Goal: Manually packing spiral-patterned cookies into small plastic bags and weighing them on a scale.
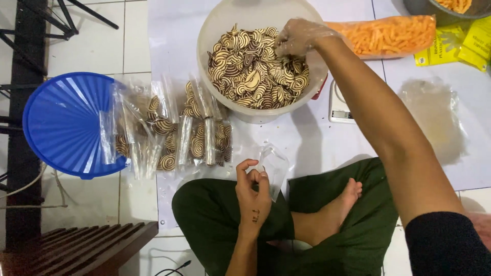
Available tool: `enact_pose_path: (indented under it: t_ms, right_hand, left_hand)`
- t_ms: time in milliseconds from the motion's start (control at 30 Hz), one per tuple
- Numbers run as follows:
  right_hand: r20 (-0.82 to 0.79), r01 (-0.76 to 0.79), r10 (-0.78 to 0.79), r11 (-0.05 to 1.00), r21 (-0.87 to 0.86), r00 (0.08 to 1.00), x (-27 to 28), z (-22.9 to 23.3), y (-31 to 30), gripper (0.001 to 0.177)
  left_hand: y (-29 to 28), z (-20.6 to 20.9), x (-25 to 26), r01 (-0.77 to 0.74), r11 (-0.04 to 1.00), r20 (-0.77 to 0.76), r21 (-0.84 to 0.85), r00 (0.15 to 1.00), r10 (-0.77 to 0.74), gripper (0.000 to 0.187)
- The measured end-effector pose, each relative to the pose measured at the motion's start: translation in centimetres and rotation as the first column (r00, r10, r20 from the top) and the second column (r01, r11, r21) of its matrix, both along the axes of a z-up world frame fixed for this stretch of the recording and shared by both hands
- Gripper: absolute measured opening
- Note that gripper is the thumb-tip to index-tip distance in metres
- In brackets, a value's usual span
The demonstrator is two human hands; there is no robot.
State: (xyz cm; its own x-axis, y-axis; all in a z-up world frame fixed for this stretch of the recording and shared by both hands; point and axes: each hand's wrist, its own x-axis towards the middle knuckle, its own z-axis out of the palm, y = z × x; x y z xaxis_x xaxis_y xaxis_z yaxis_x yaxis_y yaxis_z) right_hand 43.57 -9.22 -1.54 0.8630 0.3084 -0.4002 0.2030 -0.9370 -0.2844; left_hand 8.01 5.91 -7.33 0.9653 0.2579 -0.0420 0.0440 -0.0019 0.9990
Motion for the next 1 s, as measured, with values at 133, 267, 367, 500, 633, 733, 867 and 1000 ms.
enact_pose_path:
  t_ms: [133,267,367,500,633,733,867,1000]
  right_hand:
    - [-0.241,-0.08,0.14,0.967,0.241,0.96,-2.6,2.8,0.2,0.047]
    - [0.017,-0.041,0.038,0.974,0.221,0.999,-1.7,2.5,-0.6,0.04]
    - [0.23,-0.01,0.001,0.999,0.04,0.973,2.3,-2.6,-2.5,0.038]
    - [0.029,-0.088,0.094,0.982,-0.167,0.995,1.2,-3.4,-0.6,0.048]
    - [-0.07,0.045,-0.056,0.987,-0.155,0.996,-0.3,-3.0,-0.1,0.04]
    - [-0.086,0.113,-0.124,0.986,-0.12,0.989,-0.4,-3.1,-0.6,0.048]
    - [0.002,0.014,-0.013,0.989,-0.148,1.0,2.2,-7.2,-2.6,0.027]
    - [0.193,0.046,-0.021,0.991,-0.128,0.981,0.4,-6.3,-2.4,0.024]
  left_hand:
    - [-0.8,-0.2,-0.5,0.002,0.999,-0.004,-0.035,1.0,-0.002,0.032]
    - [-1.3,-0.2,-0.7,0.014,0.999,-0.022,-0.03,1.0,-0.014,0.032]
    - [-1.3,-0.4,-0.7,0.011,0.999,-0.013,-0.031,1.0,-0.011,0.033]
    - [-1.2,-0.4,-0.8,0.0,1.0,-0.014,-0.018,1.0,-0.001,0.033]
    - [-0.7,-0.3,-0.9,-0.024,0.998,-0.044,-0.061,0.999,0.021,0.031]
    - [-0.6,-0.4,-0.8,-0.024,0.998,-0.03,-0.051,0.999,0.022,0.032]
    - [-1.1,-0.4,-0.6,-0.012,0.999,0.014,-0.038,1.0,0.013,0.034]
    - [-1.4,0.7,-0.4,-0.003,1.0,0.055,-0.02,0.998,0.004,0.033]
